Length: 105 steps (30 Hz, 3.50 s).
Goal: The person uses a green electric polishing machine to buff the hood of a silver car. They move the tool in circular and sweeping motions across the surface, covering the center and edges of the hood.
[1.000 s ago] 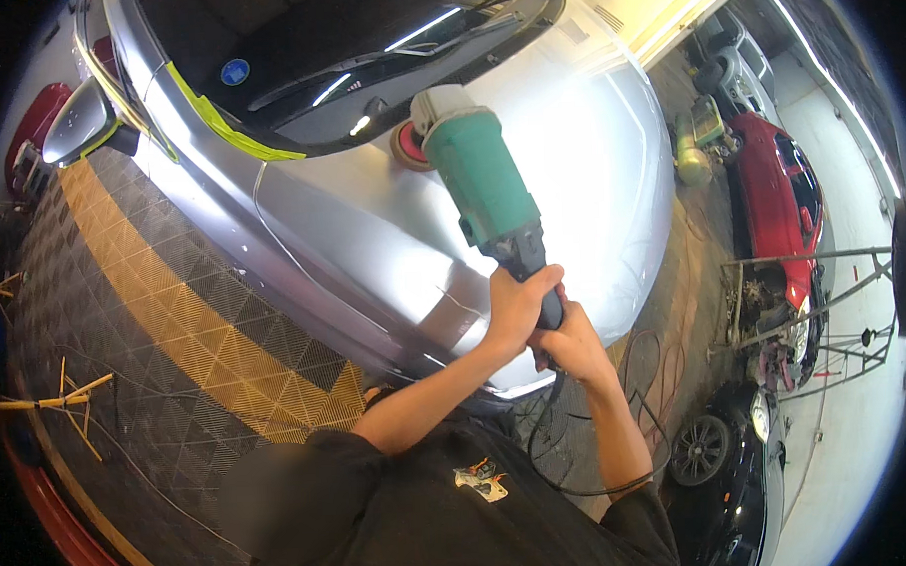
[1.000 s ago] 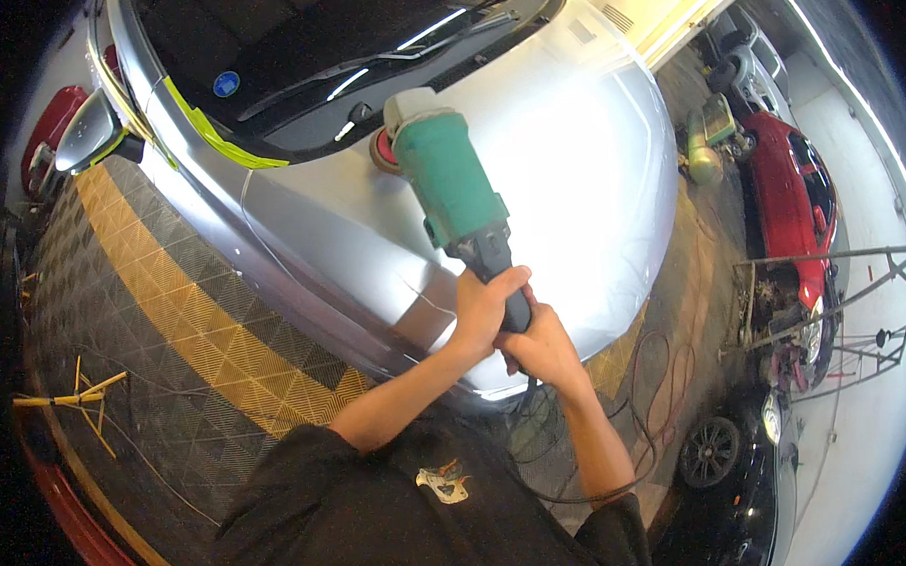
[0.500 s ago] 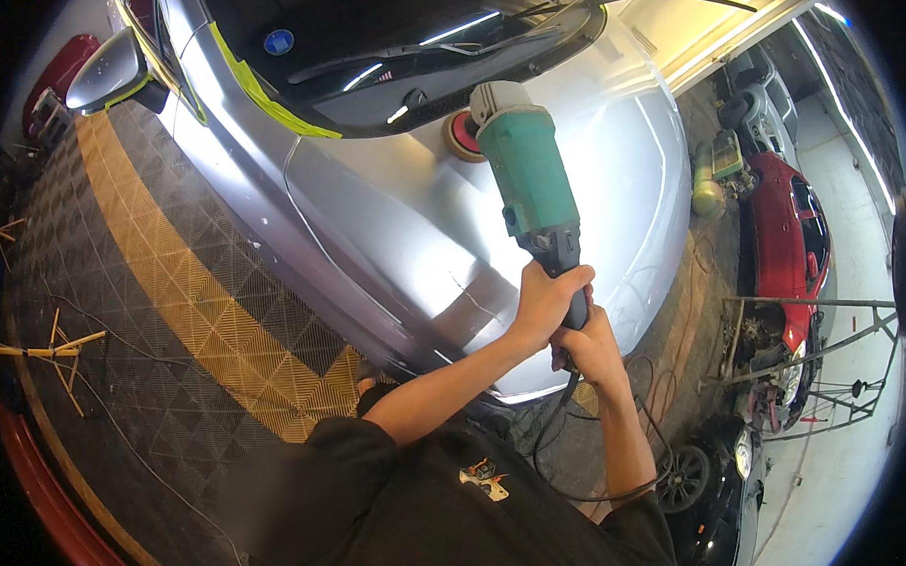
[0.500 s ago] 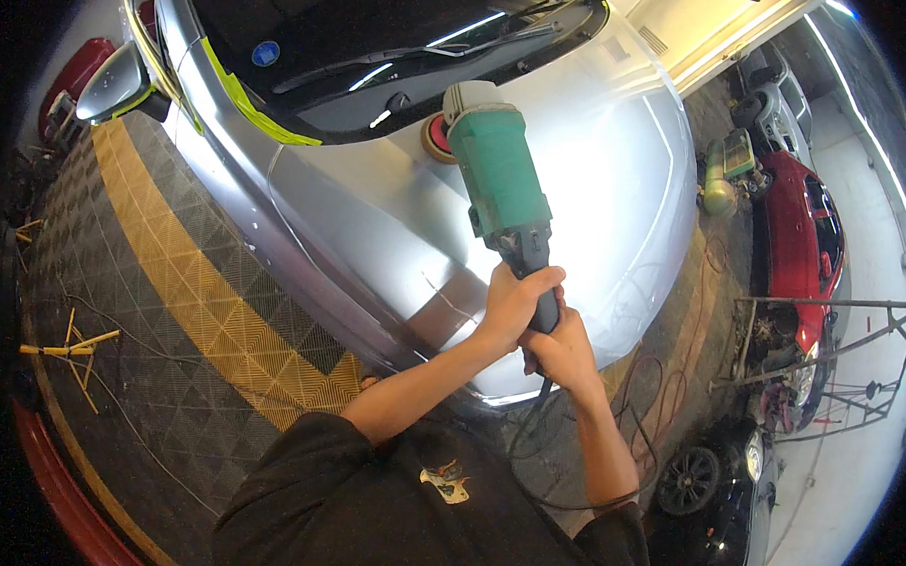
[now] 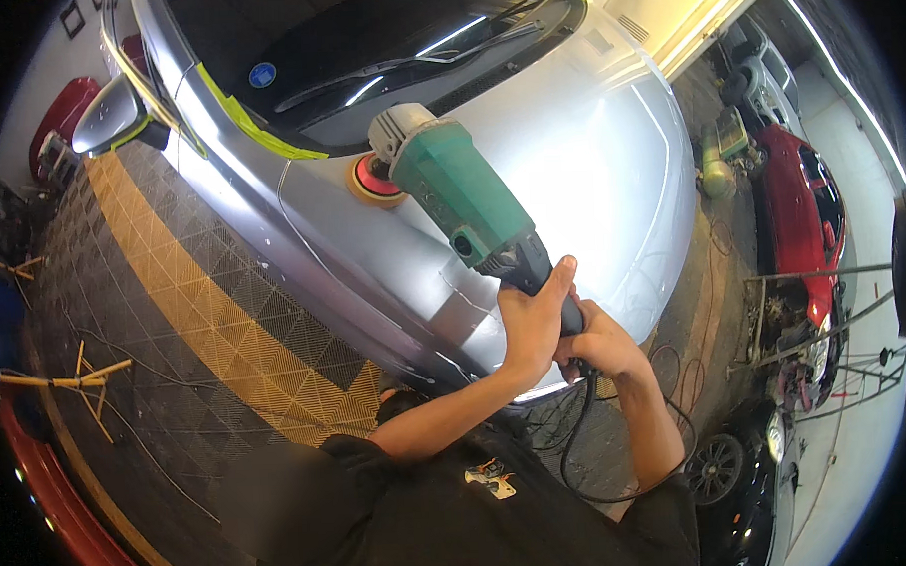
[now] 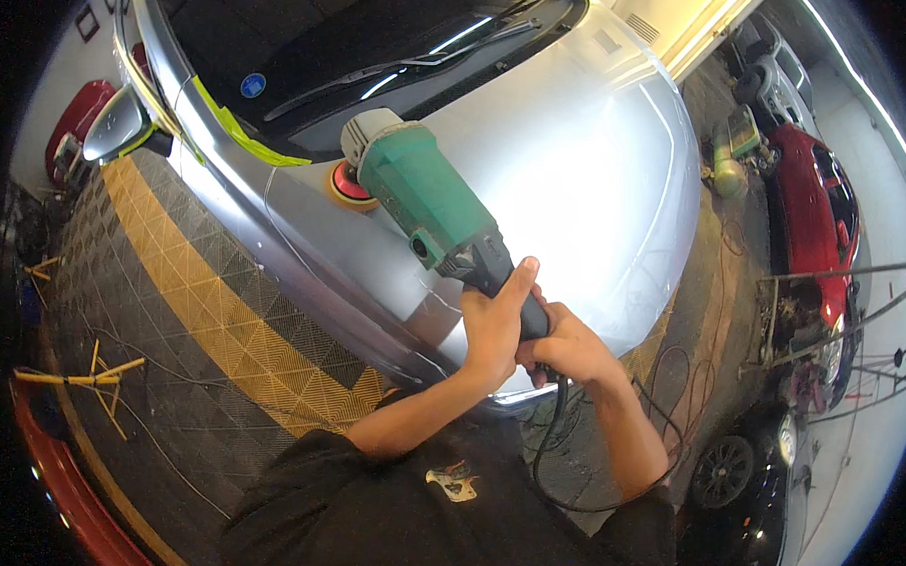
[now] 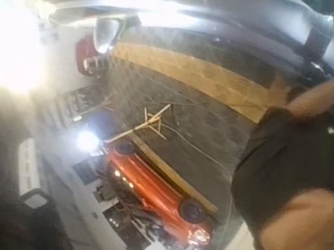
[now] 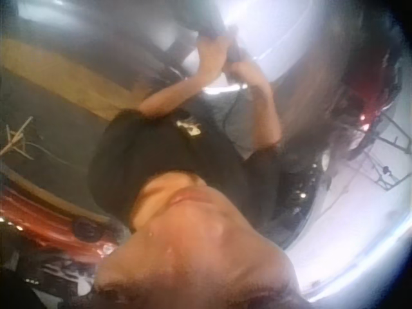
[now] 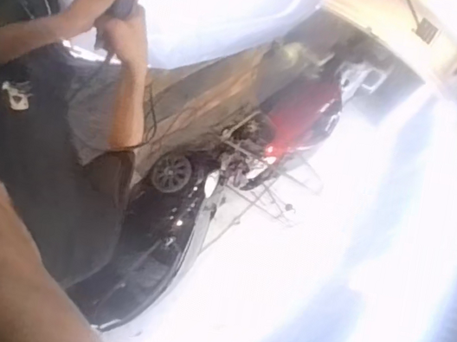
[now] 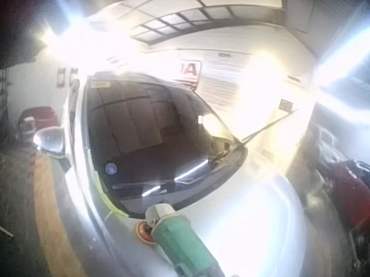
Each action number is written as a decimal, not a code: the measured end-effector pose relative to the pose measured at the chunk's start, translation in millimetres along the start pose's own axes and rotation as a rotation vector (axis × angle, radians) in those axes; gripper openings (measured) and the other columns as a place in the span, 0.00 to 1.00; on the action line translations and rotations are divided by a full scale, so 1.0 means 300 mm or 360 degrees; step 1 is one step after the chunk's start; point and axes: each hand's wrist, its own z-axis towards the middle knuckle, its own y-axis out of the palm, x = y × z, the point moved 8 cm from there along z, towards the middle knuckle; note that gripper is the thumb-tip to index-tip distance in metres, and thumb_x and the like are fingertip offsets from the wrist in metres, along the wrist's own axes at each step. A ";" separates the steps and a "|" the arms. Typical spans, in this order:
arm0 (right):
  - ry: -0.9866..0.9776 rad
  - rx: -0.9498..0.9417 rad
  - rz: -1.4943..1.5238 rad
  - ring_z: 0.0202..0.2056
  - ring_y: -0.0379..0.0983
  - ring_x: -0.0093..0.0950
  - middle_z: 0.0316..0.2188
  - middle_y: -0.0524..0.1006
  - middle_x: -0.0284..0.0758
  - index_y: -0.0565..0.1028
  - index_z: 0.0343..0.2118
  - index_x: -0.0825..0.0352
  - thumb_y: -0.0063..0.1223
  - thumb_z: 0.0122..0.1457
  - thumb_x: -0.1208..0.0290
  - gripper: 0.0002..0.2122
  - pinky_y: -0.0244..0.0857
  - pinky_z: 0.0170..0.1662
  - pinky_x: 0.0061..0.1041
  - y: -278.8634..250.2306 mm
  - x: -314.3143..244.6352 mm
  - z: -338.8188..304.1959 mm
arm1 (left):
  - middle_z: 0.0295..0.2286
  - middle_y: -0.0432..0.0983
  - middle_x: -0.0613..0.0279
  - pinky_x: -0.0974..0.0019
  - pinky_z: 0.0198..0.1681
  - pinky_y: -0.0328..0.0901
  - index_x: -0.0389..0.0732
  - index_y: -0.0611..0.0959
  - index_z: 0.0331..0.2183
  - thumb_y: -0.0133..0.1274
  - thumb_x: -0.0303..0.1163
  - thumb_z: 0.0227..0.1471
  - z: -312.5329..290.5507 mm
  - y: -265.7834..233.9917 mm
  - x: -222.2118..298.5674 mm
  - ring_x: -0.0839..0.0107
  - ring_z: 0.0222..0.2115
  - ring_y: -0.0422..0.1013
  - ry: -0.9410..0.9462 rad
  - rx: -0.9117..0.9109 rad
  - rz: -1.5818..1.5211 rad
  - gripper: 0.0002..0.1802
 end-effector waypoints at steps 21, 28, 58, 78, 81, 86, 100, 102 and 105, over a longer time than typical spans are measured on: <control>-0.0046 0.0592 -0.0311 0.15 0.74 0.28 0.13 0.75 0.37 0.77 0.28 0.76 0.58 0.47 0.71 0.11 0.66 0.21 0.28 -0.251 0.041 0.123 | 0.20 0.78 0.56 0.65 0.22 0.70 0.34 0.80 0.23 0.59 0.31 0.54 0.304 0.172 -0.163 0.69 0.18 0.74 -0.0143 -0.0414 0.0082 0.12; -0.0048 0.0699 -0.0152 0.14 0.74 0.29 0.14 0.75 0.39 0.76 0.23 0.77 0.56 0.46 0.74 0.09 0.66 0.19 0.28 -0.401 -0.040 0.179 | 0.21 0.77 0.58 0.64 0.25 0.71 0.36 0.80 0.27 0.61 0.31 0.51 0.458 0.335 -0.183 0.68 0.20 0.75 -0.0203 -0.0536 0.0051 0.09; -0.0092 0.0465 -0.0323 0.14 0.73 0.27 0.14 0.75 0.36 0.76 0.31 0.77 0.57 0.47 0.72 0.12 0.67 0.20 0.28 -0.192 0.038 0.116 | 0.19 0.78 0.56 0.64 0.23 0.70 0.34 0.80 0.25 0.59 0.31 0.52 0.259 0.129 -0.118 0.68 0.17 0.74 -0.0063 -0.0358 0.0004 0.10; -0.0047 0.0468 -0.0326 0.16 0.77 0.30 0.15 0.77 0.39 0.77 0.31 0.78 0.60 0.48 0.71 0.13 0.71 0.22 0.30 -0.079 0.120 0.058 | 0.21 0.78 0.55 0.64 0.24 0.71 0.34 0.80 0.24 0.58 0.31 0.54 0.175 -0.001 -0.178 0.68 0.20 0.75 -0.0099 -0.0354 0.0130 0.11; -0.0030 0.0543 -0.0284 0.16 0.78 0.31 0.15 0.77 0.40 0.78 0.37 0.80 0.60 0.47 0.71 0.17 0.72 0.23 0.30 -0.159 0.099 0.088 | 0.21 0.78 0.55 0.64 0.24 0.71 0.35 0.80 0.25 0.58 0.32 0.55 0.243 0.072 -0.193 0.68 0.20 0.75 -0.0131 -0.0452 0.0179 0.11; -0.0094 0.0720 -0.0058 0.14 0.75 0.31 0.15 0.76 0.40 0.76 0.33 0.80 0.58 0.47 0.73 0.14 0.70 0.19 0.30 -0.325 0.034 0.162 | 0.22 0.78 0.58 0.63 0.26 0.72 0.35 0.78 0.33 0.63 0.36 0.54 0.423 0.250 -0.217 0.68 0.21 0.75 -0.0290 -0.0567 0.0142 0.15; -0.0070 0.0635 0.0146 0.13 0.72 0.26 0.14 0.74 0.37 0.72 0.29 0.77 0.57 0.47 0.78 0.08 0.64 0.18 0.27 -0.258 0.156 0.003 | 0.50 0.71 0.51 0.59 0.48 0.75 0.33 0.64 0.59 0.71 0.32 0.52 0.472 0.265 -0.042 0.62 0.48 0.75 -0.0017 -0.0518 0.0300 0.41; -0.0094 0.0568 0.0115 0.14 0.72 0.26 0.14 0.74 0.36 0.72 0.30 0.76 0.57 0.48 0.78 0.08 0.65 0.18 0.27 -0.209 0.173 -0.008 | 0.55 0.67 0.52 0.59 0.54 0.71 0.35 0.59 0.64 0.70 0.26 0.51 0.424 0.196 -0.022 0.63 0.53 0.71 0.0056 -0.0408 0.0311 0.47; -0.0116 0.0508 0.0067 0.14 0.72 0.25 0.14 0.74 0.36 0.72 0.30 0.76 0.57 0.48 0.78 0.09 0.66 0.19 0.27 -0.138 0.175 -0.027 | 0.60 0.62 0.51 0.58 0.63 0.63 0.37 0.52 0.70 0.69 0.27 0.52 0.379 0.096 0.007 0.61 0.59 0.65 0.0215 -0.0418 0.0257 0.55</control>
